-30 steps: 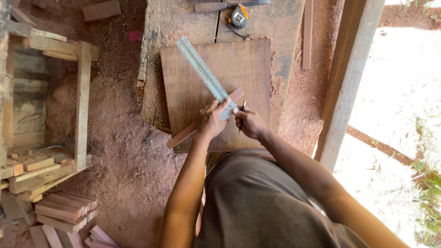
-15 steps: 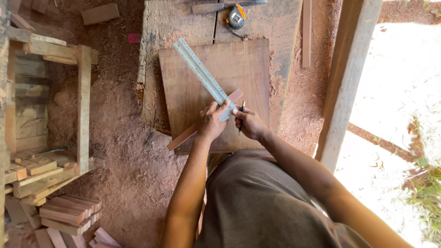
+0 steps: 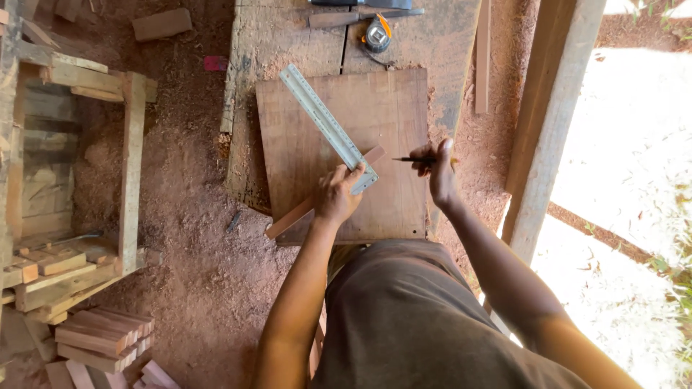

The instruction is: Marking wood planks for layout using a try square and a pencil.

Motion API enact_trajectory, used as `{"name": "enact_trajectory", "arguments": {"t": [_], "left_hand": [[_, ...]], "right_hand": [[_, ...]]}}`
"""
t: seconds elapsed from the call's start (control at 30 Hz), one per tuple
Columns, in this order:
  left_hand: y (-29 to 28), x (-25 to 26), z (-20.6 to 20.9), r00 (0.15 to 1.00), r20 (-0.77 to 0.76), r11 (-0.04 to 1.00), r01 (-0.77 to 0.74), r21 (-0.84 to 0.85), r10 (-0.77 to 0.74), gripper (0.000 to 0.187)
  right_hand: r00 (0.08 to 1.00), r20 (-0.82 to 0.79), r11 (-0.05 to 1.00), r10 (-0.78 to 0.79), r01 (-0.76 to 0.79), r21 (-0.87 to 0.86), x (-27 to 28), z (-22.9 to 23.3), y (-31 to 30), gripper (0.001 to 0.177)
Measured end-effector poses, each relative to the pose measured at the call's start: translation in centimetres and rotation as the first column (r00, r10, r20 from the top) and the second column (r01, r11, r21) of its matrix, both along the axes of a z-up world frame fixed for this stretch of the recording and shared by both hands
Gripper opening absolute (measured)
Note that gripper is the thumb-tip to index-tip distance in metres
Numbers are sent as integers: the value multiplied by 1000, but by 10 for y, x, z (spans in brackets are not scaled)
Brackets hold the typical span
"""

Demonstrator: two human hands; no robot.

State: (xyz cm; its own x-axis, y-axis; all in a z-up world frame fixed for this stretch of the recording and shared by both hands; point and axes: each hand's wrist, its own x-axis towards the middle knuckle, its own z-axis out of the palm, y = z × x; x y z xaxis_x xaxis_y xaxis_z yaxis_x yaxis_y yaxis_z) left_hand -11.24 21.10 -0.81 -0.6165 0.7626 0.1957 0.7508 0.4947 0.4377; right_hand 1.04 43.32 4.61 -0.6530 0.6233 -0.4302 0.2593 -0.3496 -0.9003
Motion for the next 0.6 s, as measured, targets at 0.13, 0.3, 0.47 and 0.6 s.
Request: {"name": "enact_trajectory", "arguments": {"t": [0.13,0.3,0.47,0.6], "left_hand": [[-1,1,1,1000,-4,1000,1,-4,-1,58],[2,1,17,999,34,1000,15,9,-15,56],[2,1,19,999,41,1000,-3,15,3,55],[3,3,16,999,41,1000,-15,24,14,54]], "right_hand": [[993,-46,993,108,-106,54,-15,10,-12,40],[962,62,920,266,-273,280,-21,11,-30,14],[938,162,895,306,-342,286,-30,20,-33,17],[879,327,821,347,-453,348,-24,31,-33,14]]}}
